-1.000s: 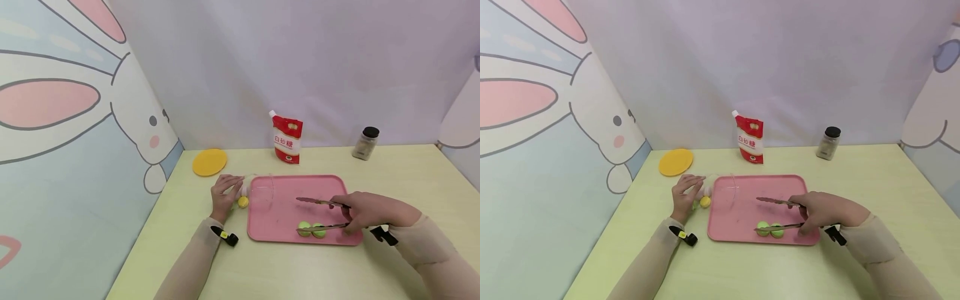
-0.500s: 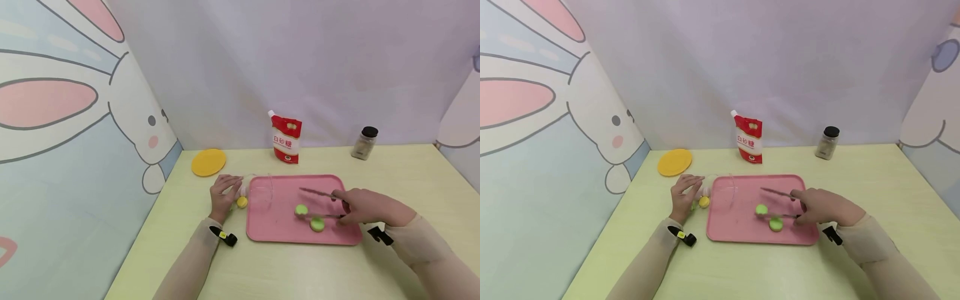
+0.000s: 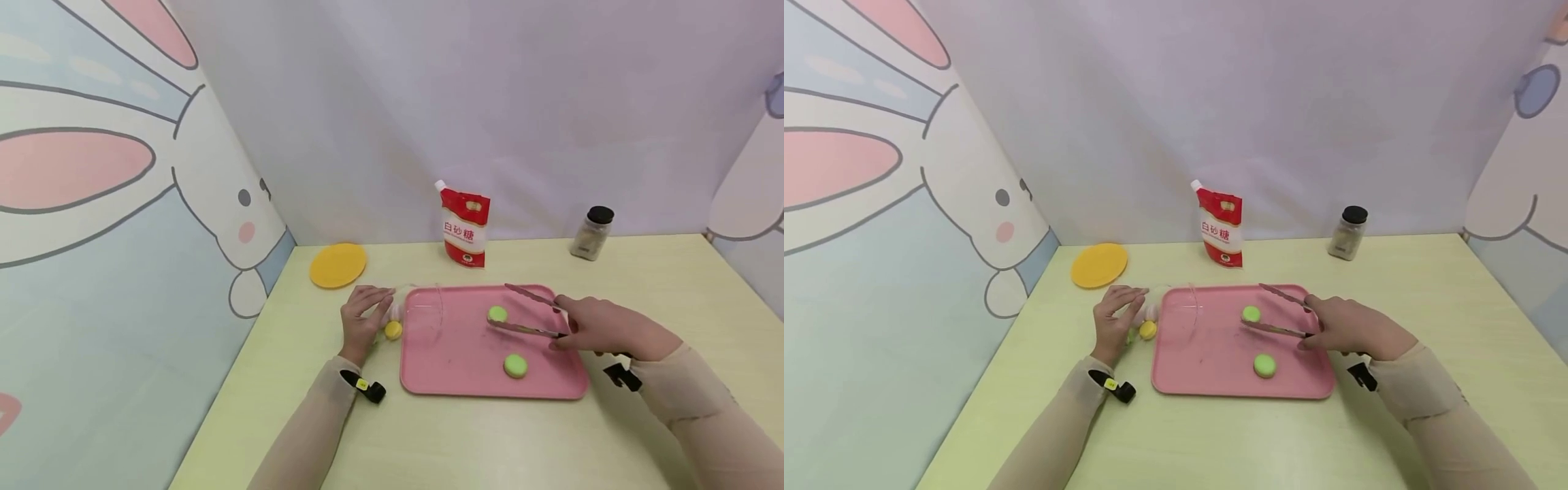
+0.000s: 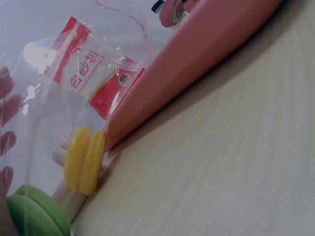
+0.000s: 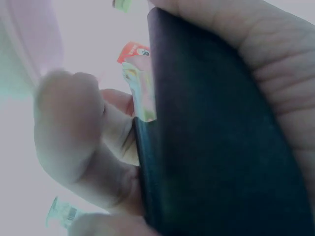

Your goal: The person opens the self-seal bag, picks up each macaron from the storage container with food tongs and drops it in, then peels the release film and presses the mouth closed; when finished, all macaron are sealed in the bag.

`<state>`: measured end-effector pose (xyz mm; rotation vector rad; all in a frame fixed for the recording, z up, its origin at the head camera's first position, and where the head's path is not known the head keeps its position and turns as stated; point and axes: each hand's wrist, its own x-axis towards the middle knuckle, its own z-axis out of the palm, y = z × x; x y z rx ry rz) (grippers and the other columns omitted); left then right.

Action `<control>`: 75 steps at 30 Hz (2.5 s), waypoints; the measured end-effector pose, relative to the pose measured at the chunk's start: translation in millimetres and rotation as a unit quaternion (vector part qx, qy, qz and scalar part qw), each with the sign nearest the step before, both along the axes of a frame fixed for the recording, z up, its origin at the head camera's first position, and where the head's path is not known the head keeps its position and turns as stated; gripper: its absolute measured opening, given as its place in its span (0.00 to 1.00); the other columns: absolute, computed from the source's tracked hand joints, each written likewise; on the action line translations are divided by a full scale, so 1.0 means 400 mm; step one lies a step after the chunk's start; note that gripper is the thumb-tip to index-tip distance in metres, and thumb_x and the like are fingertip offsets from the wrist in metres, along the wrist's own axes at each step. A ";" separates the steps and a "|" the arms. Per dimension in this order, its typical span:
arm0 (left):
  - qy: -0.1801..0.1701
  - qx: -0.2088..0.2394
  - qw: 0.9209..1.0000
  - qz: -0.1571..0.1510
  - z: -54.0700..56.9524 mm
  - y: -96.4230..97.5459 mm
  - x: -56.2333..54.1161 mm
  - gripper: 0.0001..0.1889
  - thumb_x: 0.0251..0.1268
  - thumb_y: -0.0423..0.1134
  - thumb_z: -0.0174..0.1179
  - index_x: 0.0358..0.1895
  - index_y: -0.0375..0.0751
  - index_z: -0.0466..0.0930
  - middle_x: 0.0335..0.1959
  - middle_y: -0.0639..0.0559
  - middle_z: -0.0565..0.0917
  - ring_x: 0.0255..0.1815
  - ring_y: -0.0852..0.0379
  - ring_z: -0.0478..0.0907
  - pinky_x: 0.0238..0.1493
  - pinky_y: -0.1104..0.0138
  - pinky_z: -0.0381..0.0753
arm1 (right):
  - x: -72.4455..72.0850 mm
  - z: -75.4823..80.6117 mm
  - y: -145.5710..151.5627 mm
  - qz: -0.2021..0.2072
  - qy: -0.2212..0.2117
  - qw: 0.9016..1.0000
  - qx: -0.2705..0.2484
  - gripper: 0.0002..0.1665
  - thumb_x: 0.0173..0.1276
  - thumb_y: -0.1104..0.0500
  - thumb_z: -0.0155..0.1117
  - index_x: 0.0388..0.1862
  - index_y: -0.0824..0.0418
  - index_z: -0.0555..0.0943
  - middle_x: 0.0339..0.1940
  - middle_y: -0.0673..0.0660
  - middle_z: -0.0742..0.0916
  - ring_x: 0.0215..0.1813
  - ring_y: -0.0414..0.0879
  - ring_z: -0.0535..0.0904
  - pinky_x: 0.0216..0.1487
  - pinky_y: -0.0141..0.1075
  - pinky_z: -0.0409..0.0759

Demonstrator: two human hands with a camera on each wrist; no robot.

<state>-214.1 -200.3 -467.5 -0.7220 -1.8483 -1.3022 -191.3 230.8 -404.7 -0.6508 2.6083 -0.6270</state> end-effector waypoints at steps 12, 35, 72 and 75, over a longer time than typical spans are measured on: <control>-0.003 -0.001 1.000 -0.004 -0.025 -0.004 -0.011 0.09 0.56 0.20 0.69 0.41 0.28 0.88 0.37 0.39 0.89 0.40 0.42 0.80 0.50 0.64 0.77 | -0.006 -0.028 -0.004 0.025 0.014 1.000 -0.005 0.36 0.61 0.39 0.73 0.55 0.61 0.72 0.22 0.50 0.75 0.18 0.41 0.71 0.21 0.35 0.70; 0.001 -0.001 1.000 0.000 0.003 -0.002 0.006 0.09 0.56 0.20 0.69 0.41 0.27 0.88 0.38 0.39 0.89 0.41 0.41 0.80 0.51 0.64 0.77 | -0.010 -0.026 -0.010 0.056 -0.023 0.996 -0.058 0.16 0.74 0.50 0.63 0.34 0.55 0.68 0.21 0.50 0.74 0.11 0.39 0.72 0.11 0.34 0.72; -0.061 0.031 0.997 -0.019 0.004 -0.033 0.004 0.08 0.58 0.22 0.69 0.41 0.28 0.88 0.41 0.39 0.89 0.46 0.42 0.80 0.55 0.64 0.74 | -0.092 0.051 -0.283 0.092 -0.054 0.994 -0.018 0.14 0.71 0.50 0.67 0.38 0.53 0.72 0.26 0.53 0.79 0.15 0.45 0.78 0.18 0.38 0.79; -0.056 0.022 0.998 -0.023 -0.009 -0.033 -0.004 0.09 0.58 0.22 0.69 0.42 0.29 0.88 0.42 0.39 0.89 0.45 0.43 0.80 0.53 0.65 0.75 | -0.112 0.043 -0.323 0.105 -0.062 0.992 -0.014 0.12 0.71 0.51 0.67 0.41 0.53 0.73 0.28 0.53 0.80 0.16 0.46 0.78 0.19 0.38 0.79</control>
